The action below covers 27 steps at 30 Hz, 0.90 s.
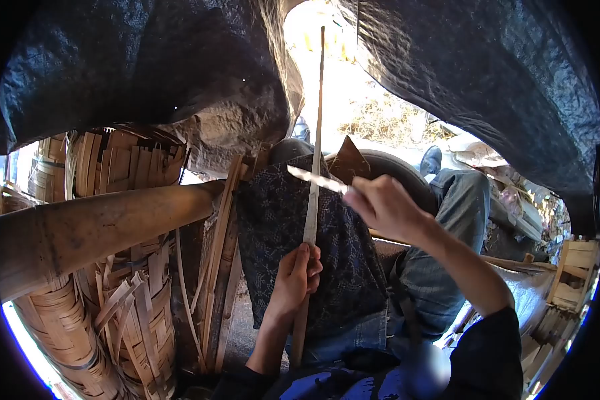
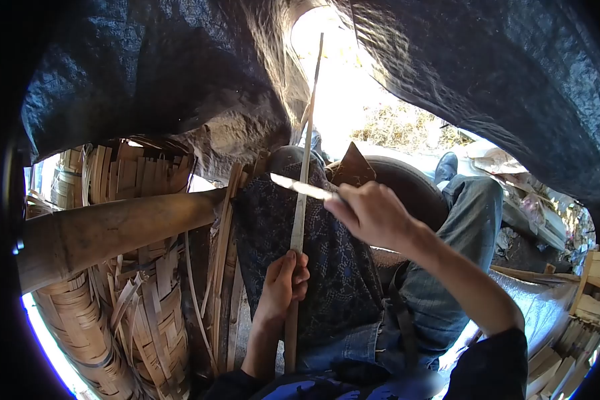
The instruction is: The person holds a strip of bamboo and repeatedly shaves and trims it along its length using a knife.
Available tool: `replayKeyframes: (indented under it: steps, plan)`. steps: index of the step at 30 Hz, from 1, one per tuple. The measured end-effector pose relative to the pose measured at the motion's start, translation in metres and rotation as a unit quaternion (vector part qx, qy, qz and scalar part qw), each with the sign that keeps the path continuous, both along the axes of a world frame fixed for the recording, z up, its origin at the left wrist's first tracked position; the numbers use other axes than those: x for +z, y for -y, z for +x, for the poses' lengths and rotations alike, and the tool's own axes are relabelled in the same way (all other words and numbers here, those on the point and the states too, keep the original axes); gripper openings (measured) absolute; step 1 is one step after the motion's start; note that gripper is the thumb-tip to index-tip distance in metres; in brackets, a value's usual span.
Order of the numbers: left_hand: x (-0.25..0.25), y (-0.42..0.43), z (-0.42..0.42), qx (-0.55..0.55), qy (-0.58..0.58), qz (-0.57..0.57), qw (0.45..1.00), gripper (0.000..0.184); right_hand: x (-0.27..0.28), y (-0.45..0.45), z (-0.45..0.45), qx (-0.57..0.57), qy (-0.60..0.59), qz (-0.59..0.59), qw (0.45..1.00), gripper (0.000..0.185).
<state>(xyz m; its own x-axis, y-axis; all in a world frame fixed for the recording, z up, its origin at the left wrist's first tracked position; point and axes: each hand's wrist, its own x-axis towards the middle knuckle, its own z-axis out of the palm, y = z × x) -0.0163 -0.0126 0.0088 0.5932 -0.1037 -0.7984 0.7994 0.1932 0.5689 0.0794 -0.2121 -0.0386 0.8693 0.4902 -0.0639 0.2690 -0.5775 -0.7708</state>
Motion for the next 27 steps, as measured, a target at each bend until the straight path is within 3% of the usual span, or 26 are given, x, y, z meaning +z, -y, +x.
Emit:
replayKeyframes:
  steps: [3, 5, 14, 19, 21, 23, 25, 27]
  plan:
    - [0.001, 0.002, 0.000, -0.003, -0.002, 0.010, 1.000, 0.033, 0.006, -0.004, -0.031, 0.002, 0.043, 0.014, 0.999, 0.044]
    - [0.000, 0.007, -0.003, -0.034, 0.040, 0.081, 0.995, 0.032, 0.008, -0.005, -0.039, 0.017, 0.004, -0.067, 0.998, 0.043]
    - [-0.013, 0.022, -0.013, -0.092, 0.115, 0.238, 0.960, 0.031, 0.008, -0.026, -0.046, -0.011, 0.028, -0.185, 0.982, 0.048]
    - [-0.016, 0.016, -0.011, -0.064, 0.087, 0.193, 0.975, 0.032, -0.009, -0.037, -0.027, -0.015, 0.046, -0.175, 0.983, 0.046]
    - [-0.017, 0.017, -0.015, -0.059, 0.083, 0.191, 0.976, 0.032, -0.020, -0.039, -0.018, -0.061, 0.117, -0.228, 0.965, 0.046]
    - [-0.019, 0.024, -0.024, -0.070, 0.116, 0.207, 0.969, 0.032, -0.029, -0.019, 0.032, -0.098, -0.001, -0.206, 0.974, 0.043]
    - [-0.009, 0.023, -0.017, -0.074, 0.086, 0.186, 0.976, 0.031, -0.025, -0.004, 0.049, -0.081, 0.115, -0.158, 0.977, 0.037]
    - [-0.004, 0.017, -0.012, -0.041, 0.044, 0.114, 0.992, 0.031, -0.012, -0.002, 0.039, -0.089, 0.076, -0.103, 0.988, 0.048]
